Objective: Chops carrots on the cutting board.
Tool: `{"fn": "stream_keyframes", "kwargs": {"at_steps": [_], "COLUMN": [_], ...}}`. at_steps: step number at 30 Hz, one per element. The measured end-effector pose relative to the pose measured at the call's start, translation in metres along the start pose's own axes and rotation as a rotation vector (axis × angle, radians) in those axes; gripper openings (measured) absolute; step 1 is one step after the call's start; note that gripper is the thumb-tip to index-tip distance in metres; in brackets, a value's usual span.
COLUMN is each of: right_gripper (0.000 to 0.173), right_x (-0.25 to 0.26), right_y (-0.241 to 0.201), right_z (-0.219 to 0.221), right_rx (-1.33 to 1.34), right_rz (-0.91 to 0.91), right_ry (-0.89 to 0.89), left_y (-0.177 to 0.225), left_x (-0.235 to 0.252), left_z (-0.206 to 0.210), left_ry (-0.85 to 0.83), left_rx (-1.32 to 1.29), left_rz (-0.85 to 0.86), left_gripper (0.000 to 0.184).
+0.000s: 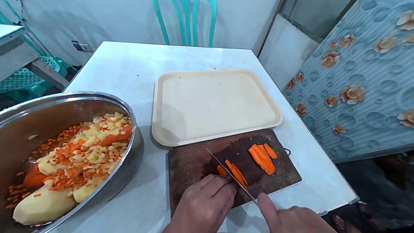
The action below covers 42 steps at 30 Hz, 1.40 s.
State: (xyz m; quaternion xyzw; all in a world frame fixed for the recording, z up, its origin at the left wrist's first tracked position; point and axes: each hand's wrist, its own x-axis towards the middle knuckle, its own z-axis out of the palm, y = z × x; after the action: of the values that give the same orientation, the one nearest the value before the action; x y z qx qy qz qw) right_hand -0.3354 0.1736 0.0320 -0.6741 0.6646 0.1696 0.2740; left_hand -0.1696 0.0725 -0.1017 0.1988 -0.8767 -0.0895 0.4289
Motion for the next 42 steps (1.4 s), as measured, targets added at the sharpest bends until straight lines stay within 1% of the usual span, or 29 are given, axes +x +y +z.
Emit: {"fn": "stream_keyframes", "kwargs": {"at_steps": [1,2,3,6,9,11,13,16,20,27,29,32,33,38,40,42], "right_gripper": [0.034,0.037,0.039,0.037,0.039,0.037,0.034,0.032,0.032,0.033,0.032,0.027,0.027,0.039,0.04,0.039], "right_x": [0.007,0.012,0.014,0.013,0.007,0.002,-0.001,-0.005,-0.012,-0.013,-0.014,-0.014,-0.012,0.011,0.013,0.013], "right_y": [-0.003,-0.006,-0.007,-0.005,0.008,0.022,0.032,0.031,0.023,0.012,0.007,0.004,0.002,-0.013,-0.012,-0.009], "right_z": [-0.007,-0.009,-0.007,0.01,0.017,0.027,0.032,0.023,0.012,0.004,0.005,0.013,0.013,-0.003,-0.002,0.0], "right_rx": [0.03,0.043,0.045,0.084,0.238,0.359,0.412,0.354,0.242,0.094,0.05,-0.019,-0.028,0.009,0.027,0.101], "right_rz": [0.036,0.06,0.064,0.094,0.112,0.058,0.008,0.009,-0.006,0.024,0.016,-0.042,-0.047,0.077,0.086,0.123], "right_ry": [-0.101,-0.152,-0.14,-0.044,-0.052,-0.002,0.027,-0.001,0.023,-0.037,-0.002,0.145,0.149,-0.082,-0.11,-0.142], "left_y": [0.0,0.0,-0.001,-0.002,-0.003,-0.003,-0.003,-0.003,-0.002,-0.003,-0.002,0.0,-0.001,-0.001,-0.001,-0.002], "left_x": [-0.001,-0.001,-0.001,-0.002,-0.003,-0.002,-0.002,-0.002,-0.003,-0.003,-0.003,-0.001,0.0,-0.001,-0.002,-0.003], "left_z": [0.0,0.0,0.0,0.0,0.001,0.001,0.002,0.002,0.002,0.003,0.002,0.0,0.0,0.001,0.002,0.002], "left_ry": [-0.003,-0.003,-0.001,-0.004,-0.002,0.005,0.013,0.013,0.019,0.021,0.02,0.014,0.014,0.02,0.028,0.031], "left_rx": [0.001,0.003,0.004,-0.009,-0.006,0.004,0.018,0.023,0.016,0.004,0.005,0.01,0.01,-0.013,-0.012,-0.009], "left_rz": [0.002,0.004,0.004,-0.005,-0.001,0.006,0.018,0.026,0.022,0.013,0.013,0.009,0.007,0.005,0.006,0.013], "left_gripper": [0.014,0.015,0.015,0.014,0.014,0.014,0.014,0.015,0.014,0.011,0.011,0.012,0.012,0.012,0.012,0.013]}}
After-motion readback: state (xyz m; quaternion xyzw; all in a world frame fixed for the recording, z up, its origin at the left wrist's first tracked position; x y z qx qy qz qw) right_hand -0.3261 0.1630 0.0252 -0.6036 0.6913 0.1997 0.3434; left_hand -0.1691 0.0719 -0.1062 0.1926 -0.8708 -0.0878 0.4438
